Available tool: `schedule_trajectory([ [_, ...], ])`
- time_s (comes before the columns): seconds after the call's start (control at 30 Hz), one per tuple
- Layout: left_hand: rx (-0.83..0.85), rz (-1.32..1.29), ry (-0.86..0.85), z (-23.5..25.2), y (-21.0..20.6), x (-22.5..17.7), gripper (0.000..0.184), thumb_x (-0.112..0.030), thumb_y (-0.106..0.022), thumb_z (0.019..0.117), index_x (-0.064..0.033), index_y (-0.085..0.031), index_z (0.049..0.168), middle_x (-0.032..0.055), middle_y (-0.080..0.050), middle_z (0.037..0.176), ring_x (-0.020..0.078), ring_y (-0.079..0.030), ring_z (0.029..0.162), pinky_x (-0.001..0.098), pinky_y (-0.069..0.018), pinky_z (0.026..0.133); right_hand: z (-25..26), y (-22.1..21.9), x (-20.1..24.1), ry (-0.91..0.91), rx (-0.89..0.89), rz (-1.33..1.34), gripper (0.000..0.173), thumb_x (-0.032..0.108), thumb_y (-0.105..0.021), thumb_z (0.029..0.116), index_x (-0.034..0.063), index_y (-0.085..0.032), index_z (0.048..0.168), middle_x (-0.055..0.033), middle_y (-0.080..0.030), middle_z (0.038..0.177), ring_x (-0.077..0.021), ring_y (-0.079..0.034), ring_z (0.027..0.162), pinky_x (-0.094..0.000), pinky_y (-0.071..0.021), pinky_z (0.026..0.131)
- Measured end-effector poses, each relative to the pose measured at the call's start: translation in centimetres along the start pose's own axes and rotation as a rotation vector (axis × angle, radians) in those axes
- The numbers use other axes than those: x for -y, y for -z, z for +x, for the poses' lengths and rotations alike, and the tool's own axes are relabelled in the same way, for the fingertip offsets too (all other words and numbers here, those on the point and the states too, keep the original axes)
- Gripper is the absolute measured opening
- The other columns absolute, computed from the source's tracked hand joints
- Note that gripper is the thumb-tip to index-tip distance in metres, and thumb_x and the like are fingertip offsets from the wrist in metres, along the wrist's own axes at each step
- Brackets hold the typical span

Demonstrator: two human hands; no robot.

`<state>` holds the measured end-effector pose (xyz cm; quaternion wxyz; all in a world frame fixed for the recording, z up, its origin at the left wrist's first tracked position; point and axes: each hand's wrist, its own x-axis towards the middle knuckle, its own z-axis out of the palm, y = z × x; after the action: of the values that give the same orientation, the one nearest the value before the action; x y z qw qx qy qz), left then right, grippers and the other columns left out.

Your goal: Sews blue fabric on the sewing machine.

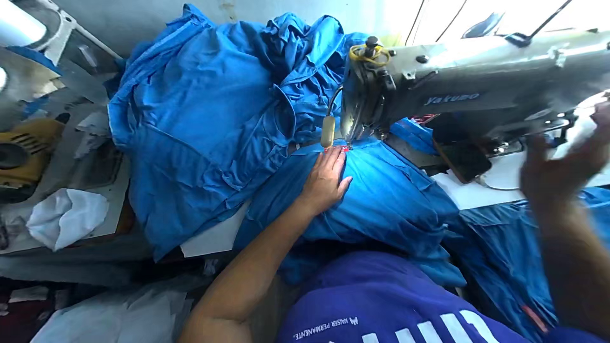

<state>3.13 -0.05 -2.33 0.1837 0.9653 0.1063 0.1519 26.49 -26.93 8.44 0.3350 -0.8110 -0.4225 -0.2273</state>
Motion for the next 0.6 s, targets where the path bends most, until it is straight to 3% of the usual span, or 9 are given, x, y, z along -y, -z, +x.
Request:
schedule_trajectory([
  [0.1, 0.044, 0.024, 0.014, 0.2, 0.3, 0.0, 0.062, -0.034, -0.05, 0.104, 0.0084, -0.045, 0.15, 0.0239, -0.039, 0.161, 0.0357, -0.032, 0.153, 0.0541, -0.0234, 0.125, -6.5, -5.7, 2.5, 0.136, 0.519, 0.106, 0.06, 0.038, -0.057, 0.1021, -0.0028, -0.052, 0.146, -0.0271, -0.045, 0.154, -0.0456, -0.046, 0.141, -0.0626, -0.0405, 0.111],
  [0.17, 0.065, 0.034, 0.014, 0.2, 0.3, -0.1, 0.063, -0.036, -0.047, 0.1051, 0.0076, -0.045, 0.15, 0.0231, -0.039, 0.161, 0.0359, -0.031, 0.154, 0.0552, -0.0227, 0.125, -8.4, -8.2, 2.1, 0.159, 0.534, 0.088, 0.054, 0.036, -0.053, 0.1046, -0.0038, -0.059, 0.14, -0.0254, -0.056, 0.145, -0.0458, -0.054, 0.134, -0.0653, -0.0431, 0.105],
  [0.23, 0.063, 0.039, 0.01, 0.3, 0.3, 0.1, 0.062, -0.037, -0.046, 0.1051, 0.007, -0.047, 0.149, 0.0227, -0.039, 0.161, 0.0366, -0.032, 0.153, 0.0565, -0.0234, 0.124, -8.6, -9.0, 2.1, 0.228, 0.442, 0.04, 0.039, 0.023, -0.053, 0.1047, -0.0046, -0.067, 0.128, -0.0243, -0.068, 0.126, -0.046, -0.063, 0.12, -0.0637, -0.0495, 0.094],
  [0.33, 0.056, 0.025, 0.002, 0.4, 0.3, 0.5, 0.062, -0.04, -0.047, 0.1047, 0.0062, -0.05, 0.146, 0.0219, -0.042, 0.159, 0.0365, -0.033, 0.153, 0.0573, -0.0245, 0.123, -7.4, -9.0, 3.8, 0.249, 0.522, 0.05, 0.031, 0.008, -0.055, 0.1017, -0.0088, -0.067, 0.125, -0.0273, -0.068, 0.108, -0.0449, -0.069, 0.097, -0.056, -0.0577, 0.077],
  [0.43, 0.025, -0.126, 0.008, 1.1, 0.8, 0.7, 0.06, -0.039, -0.05, 0.104, 0.0054, -0.054, 0.143, 0.0219, -0.049, 0.154, 0.037, -0.037, 0.15, 0.0566, -0.0242, 0.124, -3.3, -8.8, 7.2, -0.04, 1.051, 0.375, 0.048, 0.016, -0.056, 0.1052, -0.0083, -0.048, 0.146, -0.0277, -0.066, 0.118, -0.0376, -0.067, 0.103, -0.0513, -0.0527, 0.093],
  [0.47, 0.0, -0.193, 0.009, 1.4, 1.2, 0.7, 0.056, -0.038, -0.051, 0.1037, 0.004, -0.058, 0.14, 0.0213, -0.054, 0.15, 0.0371, -0.041, 0.148, 0.0558, -0.0267, 0.123, -2.6, -9.6, 8.2, -0.152, 1.133, 0.574, 0.046, 0.015, -0.06, 0.1031, -0.0069, -0.051, 0.143, -0.0213, -0.066, 0.106, -0.027, -0.064, 0.091, -0.0421, -0.0525, 0.086],
  [0.53, -0.005, -0.281, 0.026, 2.2, 2.1, 0.4, 0.05, -0.038, -0.056, 0.1018, 0.0004, -0.067, 0.131, 0.0221, -0.06, 0.142, 0.0384, -0.047, 0.143, 0.0545, -0.0309, 0.121, -2.4, -11.1, 11.0, -0.567, 1.19, 1.036, 0.021, 0.006, -0.061, 0.1009, -0.0009, -0.06, 0.12, -0.0047, -0.066, 0.087, -0.0069, -0.063, 0.076, -0.0247, -0.0545, 0.074],
  [0.57, 0.008, -0.291, 0.034, 2.6, 2.4, 0.1, 0.045, -0.037, -0.062, 0.099, -0.0007, -0.072, 0.123, 0.0234, -0.061, 0.139, 0.0401, -0.048, 0.141, 0.0549, -0.0325, 0.12, -2.6, -11.5, 12.5, -0.833, 1.184, 1.211, 0.003, 0.005, -0.056, 0.1027, 0.0034, -0.059, 0.104, -0.0017, -0.065, 0.08, -0.0053, -0.063, 0.071, -0.0226, -0.0544, 0.069],
  [0.6, 0.042, -0.269, 0.043, 2.9, 2.7, -0.2, 0.04, -0.034, -0.068, 0.0963, -0.0016, -0.075, 0.118, 0.0244, -0.061, 0.139, 0.0418, -0.048, 0.141, 0.0556, -0.0327, 0.12, -2.9, -11.6, 13.7, -1.065, 1.145, 1.337, 0.011, 0.005, -0.051, 0.1043, 0.0071, -0.056, 0.095, -0.0001, -0.063, 0.076, -0.0052, -0.062, 0.069, -0.0218, -0.053, 0.066],
])
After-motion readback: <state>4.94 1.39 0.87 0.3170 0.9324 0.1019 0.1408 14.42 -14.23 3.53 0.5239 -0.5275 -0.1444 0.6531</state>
